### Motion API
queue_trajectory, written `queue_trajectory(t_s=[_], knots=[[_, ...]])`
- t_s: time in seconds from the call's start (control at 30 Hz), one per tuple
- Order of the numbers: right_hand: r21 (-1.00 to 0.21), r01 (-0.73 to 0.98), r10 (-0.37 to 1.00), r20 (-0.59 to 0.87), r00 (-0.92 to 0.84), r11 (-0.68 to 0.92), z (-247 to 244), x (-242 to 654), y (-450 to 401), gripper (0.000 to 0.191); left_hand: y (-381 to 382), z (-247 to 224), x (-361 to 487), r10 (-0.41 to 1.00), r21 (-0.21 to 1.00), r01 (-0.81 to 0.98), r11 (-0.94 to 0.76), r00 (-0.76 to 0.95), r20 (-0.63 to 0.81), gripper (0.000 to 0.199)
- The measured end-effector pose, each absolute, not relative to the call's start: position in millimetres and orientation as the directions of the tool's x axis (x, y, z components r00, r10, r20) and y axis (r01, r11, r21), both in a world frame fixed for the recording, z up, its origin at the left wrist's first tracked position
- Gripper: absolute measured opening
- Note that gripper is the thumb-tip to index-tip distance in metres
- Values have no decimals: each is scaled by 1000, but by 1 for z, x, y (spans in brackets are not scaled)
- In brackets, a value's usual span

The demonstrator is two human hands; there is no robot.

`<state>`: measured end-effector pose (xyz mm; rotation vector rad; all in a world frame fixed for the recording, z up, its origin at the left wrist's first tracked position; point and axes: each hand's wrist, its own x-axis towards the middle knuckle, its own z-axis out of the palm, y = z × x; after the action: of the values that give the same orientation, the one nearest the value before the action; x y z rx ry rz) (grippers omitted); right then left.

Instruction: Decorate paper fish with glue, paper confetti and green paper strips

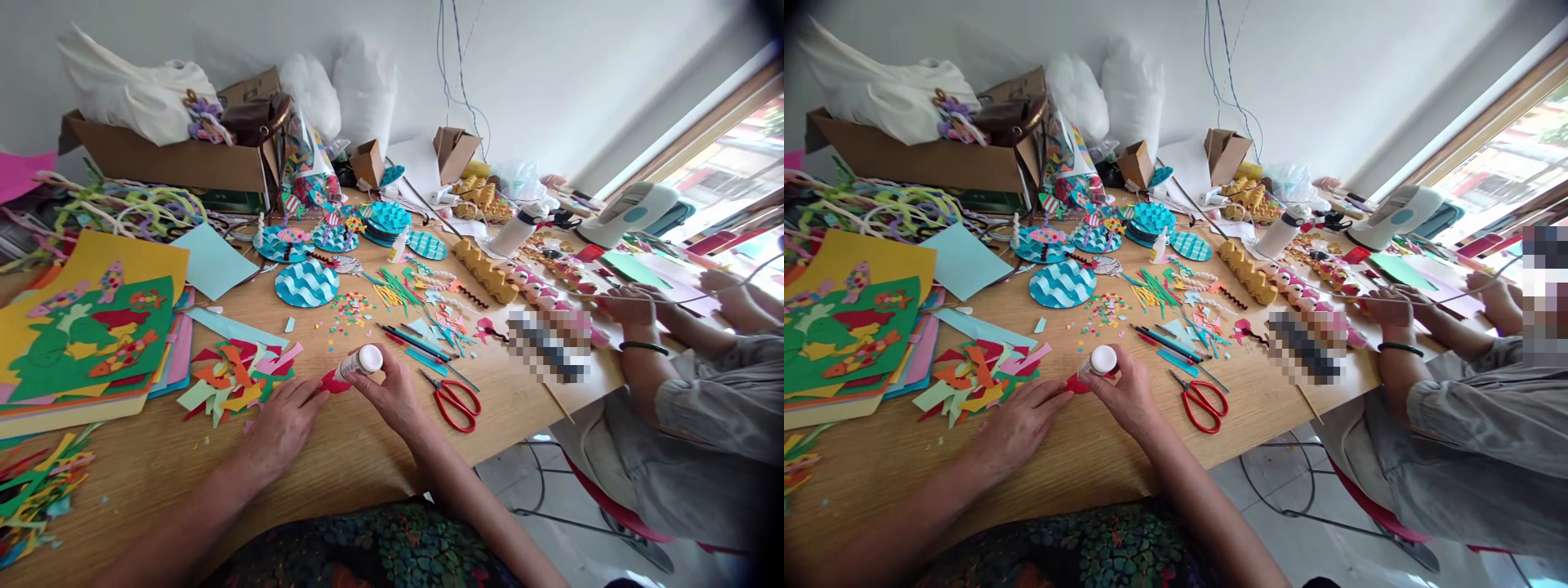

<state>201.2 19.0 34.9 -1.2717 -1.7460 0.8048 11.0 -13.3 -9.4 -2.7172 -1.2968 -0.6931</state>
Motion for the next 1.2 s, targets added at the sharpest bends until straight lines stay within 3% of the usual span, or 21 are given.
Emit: queue_trajectory(t_s=[0.33,0.57,0.77,1.2], knots=[[-851,443,957,219,-190,282,37,201,21,22,-13,-11,10,739,150,754,-640,550,389,32],[-798,501,941,255,-223,335,37,199,22,24,-13,-11,11,752,186,750,-635,544,373,32],[-743,569,936,262,-236,352,39,198,23,24,-15,-10,14,768,149,778,-611,536,351,27],[-715,595,929,254,-269,368,41,196,24,22,-17,-10,15,786,201,775,-600,523,330,27]])
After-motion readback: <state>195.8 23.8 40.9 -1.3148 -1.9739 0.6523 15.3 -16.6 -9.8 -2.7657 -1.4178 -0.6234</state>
